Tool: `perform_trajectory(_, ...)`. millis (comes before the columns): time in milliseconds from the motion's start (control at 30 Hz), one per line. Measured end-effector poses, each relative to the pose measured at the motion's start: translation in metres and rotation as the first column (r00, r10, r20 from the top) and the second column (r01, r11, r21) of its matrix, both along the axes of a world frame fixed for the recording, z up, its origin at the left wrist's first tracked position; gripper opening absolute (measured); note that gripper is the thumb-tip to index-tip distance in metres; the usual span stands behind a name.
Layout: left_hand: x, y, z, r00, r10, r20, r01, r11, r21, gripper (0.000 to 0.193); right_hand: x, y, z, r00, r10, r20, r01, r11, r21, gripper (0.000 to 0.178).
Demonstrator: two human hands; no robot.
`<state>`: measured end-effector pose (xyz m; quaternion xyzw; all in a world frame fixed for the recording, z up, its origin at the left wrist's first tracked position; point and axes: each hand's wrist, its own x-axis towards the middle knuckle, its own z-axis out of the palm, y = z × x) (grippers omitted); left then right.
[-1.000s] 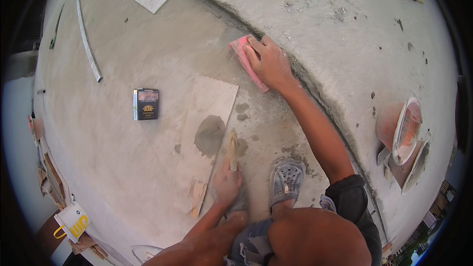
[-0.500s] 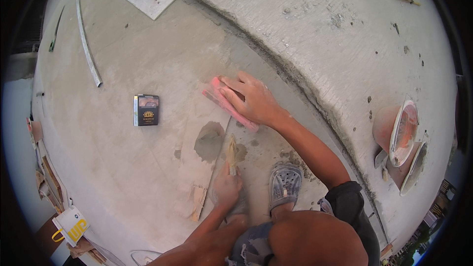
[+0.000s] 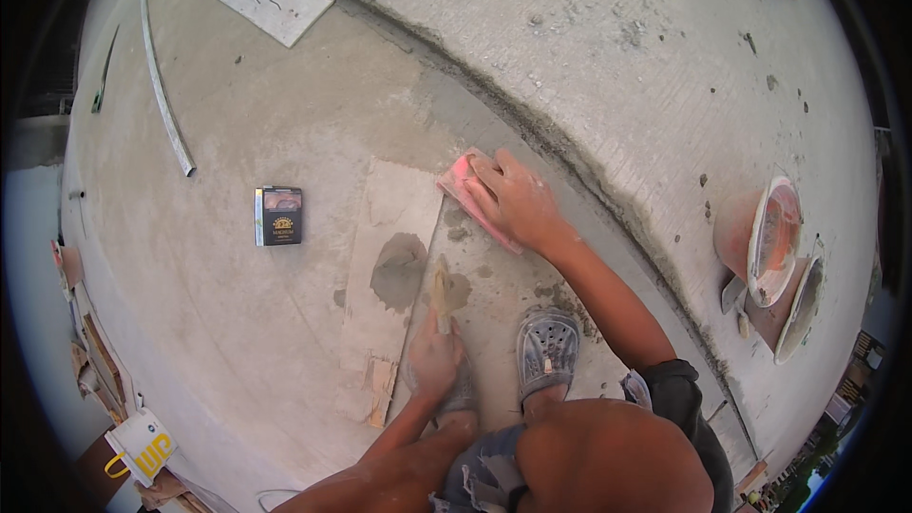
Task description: The person smooths a wet concrete surface using a pink sponge and a brush. They repeatedly wipe the surface, occasionally dipping the sponge into a bucket of water. The person also uses a trowel to scrape and smooth the concrete.
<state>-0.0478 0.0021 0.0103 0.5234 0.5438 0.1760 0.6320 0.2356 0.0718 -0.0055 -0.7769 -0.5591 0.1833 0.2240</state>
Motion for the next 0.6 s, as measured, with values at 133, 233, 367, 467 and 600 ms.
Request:
perform_trajectory(133, 0.000, -0.002, 0.000, 0.998, 0.038, 0.056, -0.038, 0.999, -0.001, 0.049, 0.014, 0.012, 0.003, 0.990, -0.132, -0.048, 0.135, 0.989, 0.059, 0.039)
perform_trajectory(233, 0.000, 0.000, -0.001, 0.997, -0.077, -0.028, 0.080, 0.990, 0.117, 0.049, 0.023, 0.015, -0.009, 0.993, -0.106, -0.058, 0.109, 0.993, 0.049, 0.040)
perform_trajectory(367, 0.002, 0.000, 0.006, 0.997, 0.025, 0.073, -0.024, 1.000, -0.009, 0.049, 0.017, 0.020, 0.007, 0.993, -0.055, -0.109, 0.062, 0.996, 0.057, 0.039)
perform_trajectory(467, 0.000, -0.001, 0.003, 0.998, 0.023, 0.053, -0.023, 1.000, -0.007, 0.049, 0.017, 0.018, -0.001, 0.996, -0.067, -0.066, 0.072, 0.994, 0.078, 0.039)
perform_trajectory(600, -0.004, -0.002, -0.002, 1.000, 0.017, 0.021, -0.017, 1.000, -0.020, 0.047, 0.009, -0.009, 0.002, 0.990, 0.115, -0.081, -0.110, 0.992, 0.065, 0.038)
